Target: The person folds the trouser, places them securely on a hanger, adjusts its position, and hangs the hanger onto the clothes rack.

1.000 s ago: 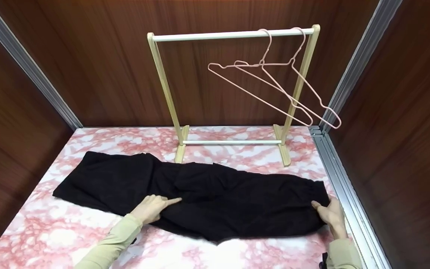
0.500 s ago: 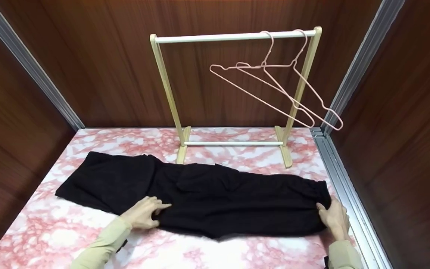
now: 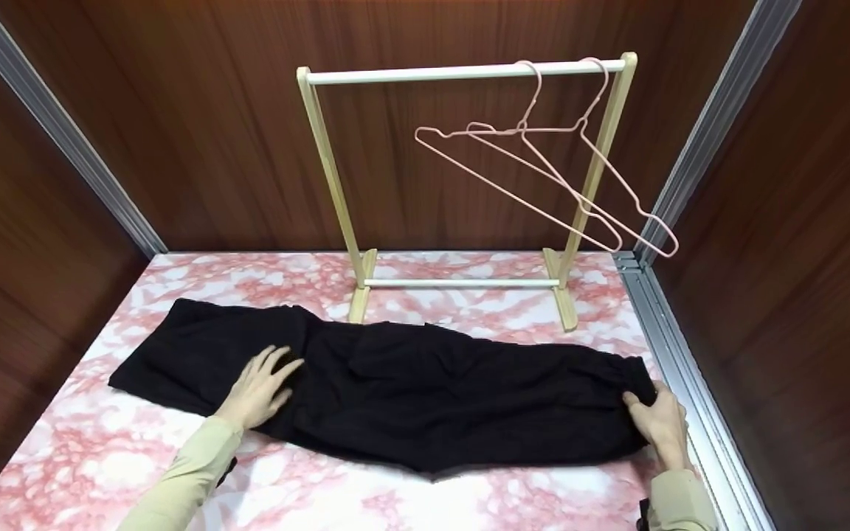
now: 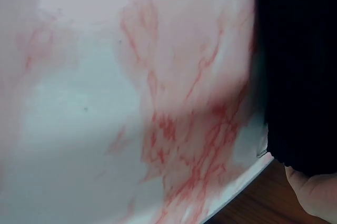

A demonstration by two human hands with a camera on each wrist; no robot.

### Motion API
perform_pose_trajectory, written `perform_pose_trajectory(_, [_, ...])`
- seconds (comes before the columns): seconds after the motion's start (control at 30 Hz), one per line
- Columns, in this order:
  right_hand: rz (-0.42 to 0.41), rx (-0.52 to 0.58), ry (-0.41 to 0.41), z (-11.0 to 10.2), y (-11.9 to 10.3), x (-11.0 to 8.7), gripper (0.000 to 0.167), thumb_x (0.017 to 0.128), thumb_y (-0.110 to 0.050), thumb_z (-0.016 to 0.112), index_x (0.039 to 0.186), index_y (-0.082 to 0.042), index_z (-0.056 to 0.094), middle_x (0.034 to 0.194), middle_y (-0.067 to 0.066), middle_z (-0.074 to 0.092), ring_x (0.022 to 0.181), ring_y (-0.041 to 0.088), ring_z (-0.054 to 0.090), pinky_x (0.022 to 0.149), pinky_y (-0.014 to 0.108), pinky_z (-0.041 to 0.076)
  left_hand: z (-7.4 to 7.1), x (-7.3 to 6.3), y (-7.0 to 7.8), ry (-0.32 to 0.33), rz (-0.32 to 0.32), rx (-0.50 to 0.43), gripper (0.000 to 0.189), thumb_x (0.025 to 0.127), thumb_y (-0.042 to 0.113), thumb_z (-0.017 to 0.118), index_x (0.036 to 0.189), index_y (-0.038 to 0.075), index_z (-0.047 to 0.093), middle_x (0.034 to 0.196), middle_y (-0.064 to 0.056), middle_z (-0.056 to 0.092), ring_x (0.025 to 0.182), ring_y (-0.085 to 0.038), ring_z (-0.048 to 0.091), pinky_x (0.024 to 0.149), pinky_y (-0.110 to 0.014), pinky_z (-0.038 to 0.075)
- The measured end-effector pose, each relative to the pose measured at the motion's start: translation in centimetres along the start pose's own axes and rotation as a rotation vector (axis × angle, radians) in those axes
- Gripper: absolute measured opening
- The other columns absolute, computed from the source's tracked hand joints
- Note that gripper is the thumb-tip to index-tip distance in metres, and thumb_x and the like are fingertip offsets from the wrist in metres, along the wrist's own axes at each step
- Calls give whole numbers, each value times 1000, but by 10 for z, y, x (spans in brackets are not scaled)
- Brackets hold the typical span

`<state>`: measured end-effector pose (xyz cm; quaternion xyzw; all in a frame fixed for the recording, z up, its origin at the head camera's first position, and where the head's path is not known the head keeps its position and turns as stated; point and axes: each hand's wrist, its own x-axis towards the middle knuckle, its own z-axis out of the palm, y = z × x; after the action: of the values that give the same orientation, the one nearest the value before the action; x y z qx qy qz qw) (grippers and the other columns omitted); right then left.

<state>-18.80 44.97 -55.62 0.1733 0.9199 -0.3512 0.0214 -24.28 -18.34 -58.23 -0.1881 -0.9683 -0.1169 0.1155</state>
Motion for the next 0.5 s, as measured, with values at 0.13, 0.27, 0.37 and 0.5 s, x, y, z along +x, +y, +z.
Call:
perform_pose_trajectory(0.13, [-29, -43, 26, 1, 5, 0, 61, 101, -30, 53, 137, 17, 38, 134, 47, 44, 123, 63, 44, 103, 67, 40, 5, -2, -1, -165, -139, 85, 51, 98, 27, 62, 147, 24, 49, 161, -15, 33, 147, -45, 31, 108, -74, 34])
perform_pose_trajectory(0.27, [-16, -56, 42, 3, 6, -1, 62, 101, -30, 54, 136, 18, 40, 133, 46, 46, 122, 63, 46, 101, 65, 41, 10, 0, 1, -190, -175, 145, 52, 96, 16, 60, 146, 24, 50, 156, -10, 45, 140, -42, 44, 102, -69, 43])
perform_pose_trajectory(0.37, [6, -59, 70, 4, 5, -1, 61, 100, -31, 55, 136, 18, 42, 133, 46, 47, 121, 62, 47, 100, 64, 43, 16, 2, 1, -75, -115, 250, 47, 89, 2, 62, 134, 15, 61, 133, -7, 66, 121, -36, 62, 86, -56, 56])
perform_pose_trajectory(0.5, [18, -40, 132, 6, 4, -2, 57, 100, -27, 55, 137, 15, 45, 135, 44, 48, 122, 60, 48, 101, 64, 42, 23, 5, -3, 116, -67, 337, 30, 86, -6, 57, 112, 3, 68, 100, -11, 73, 85, -33, 71, 58, -47, 58])
